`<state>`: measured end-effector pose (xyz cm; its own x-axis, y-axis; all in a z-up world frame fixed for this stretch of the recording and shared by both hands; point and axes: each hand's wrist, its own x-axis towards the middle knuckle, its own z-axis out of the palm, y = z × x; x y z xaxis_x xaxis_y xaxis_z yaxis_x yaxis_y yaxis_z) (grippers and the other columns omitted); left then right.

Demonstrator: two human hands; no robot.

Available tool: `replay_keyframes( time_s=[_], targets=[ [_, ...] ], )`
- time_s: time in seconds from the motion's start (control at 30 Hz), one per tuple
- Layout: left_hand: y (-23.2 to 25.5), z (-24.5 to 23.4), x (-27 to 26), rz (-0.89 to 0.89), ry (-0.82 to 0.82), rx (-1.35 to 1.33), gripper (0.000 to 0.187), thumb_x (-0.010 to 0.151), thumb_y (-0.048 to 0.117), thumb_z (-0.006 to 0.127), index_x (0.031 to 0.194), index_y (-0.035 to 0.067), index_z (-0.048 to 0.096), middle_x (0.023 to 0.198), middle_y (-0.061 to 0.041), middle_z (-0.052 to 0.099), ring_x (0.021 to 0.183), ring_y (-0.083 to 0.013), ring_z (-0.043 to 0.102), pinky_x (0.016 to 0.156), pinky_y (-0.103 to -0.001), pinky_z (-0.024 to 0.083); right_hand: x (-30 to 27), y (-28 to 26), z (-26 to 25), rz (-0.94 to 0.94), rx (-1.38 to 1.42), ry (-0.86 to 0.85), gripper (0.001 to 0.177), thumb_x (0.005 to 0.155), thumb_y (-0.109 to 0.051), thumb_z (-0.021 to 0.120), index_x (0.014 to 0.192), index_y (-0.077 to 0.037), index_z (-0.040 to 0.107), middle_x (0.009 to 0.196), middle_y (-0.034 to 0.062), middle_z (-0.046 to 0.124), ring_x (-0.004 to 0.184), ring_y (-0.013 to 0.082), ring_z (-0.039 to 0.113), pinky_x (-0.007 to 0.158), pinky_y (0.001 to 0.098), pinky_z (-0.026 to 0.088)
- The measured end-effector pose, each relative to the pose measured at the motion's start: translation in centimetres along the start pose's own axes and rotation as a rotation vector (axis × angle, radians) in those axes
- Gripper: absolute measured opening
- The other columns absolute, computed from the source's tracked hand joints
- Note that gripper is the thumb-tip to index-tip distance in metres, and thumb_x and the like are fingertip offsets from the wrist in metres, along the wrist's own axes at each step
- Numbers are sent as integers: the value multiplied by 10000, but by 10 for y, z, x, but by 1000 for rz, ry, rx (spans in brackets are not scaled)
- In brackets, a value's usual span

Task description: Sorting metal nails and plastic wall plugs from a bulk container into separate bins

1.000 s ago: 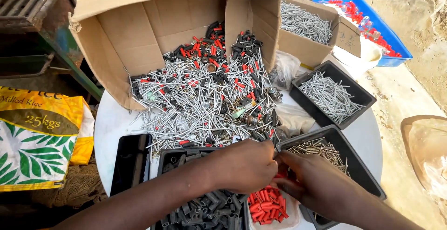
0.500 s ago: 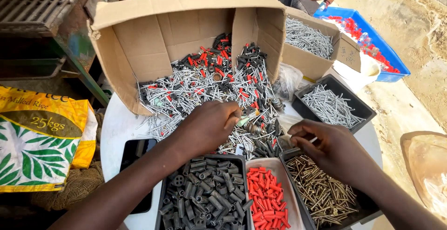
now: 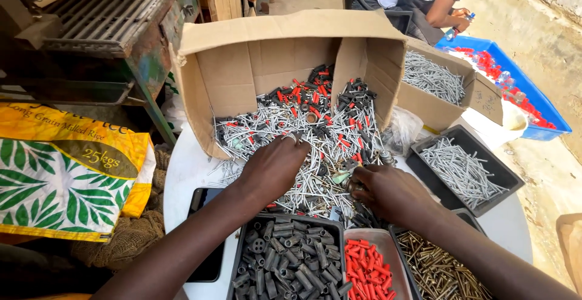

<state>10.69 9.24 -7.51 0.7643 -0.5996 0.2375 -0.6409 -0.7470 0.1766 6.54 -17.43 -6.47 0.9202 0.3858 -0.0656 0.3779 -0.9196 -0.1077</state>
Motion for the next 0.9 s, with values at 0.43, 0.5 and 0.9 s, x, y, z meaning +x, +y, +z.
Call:
replay_keyframes(
  time_s=[0.43,0.5,0.9],
  targets=[
    [0,-6,-17,55,22,-12,383,926,216,713,1228,-5,630,1071,-251,651,972,-451,683,702,-539,622,1,-1,-15,-61,1136,156,379,1007,-114,610,694,39,758,575,155,709,569,190,644,517,308,520],
    [6,-14,-19,119,158,75,378,883,243,755,1163,24,626,987,-216,616,908,-451,670,663,-519,622,4,2,-9,-109,1208,183,358,1006,-110,617,713,42,755,604,168,726,597,201,675,510,299,524],
    [13,-1,-35,-71,-12,61,215,996,271,688,1081,112,572,905,-138,648,793,-399,685,608,-564,553,-17,-14,-21,-613,1246,154,351,1024,-299,547,951,4,708,884,143,745,686,156,650,550,250,513]
  ],
)
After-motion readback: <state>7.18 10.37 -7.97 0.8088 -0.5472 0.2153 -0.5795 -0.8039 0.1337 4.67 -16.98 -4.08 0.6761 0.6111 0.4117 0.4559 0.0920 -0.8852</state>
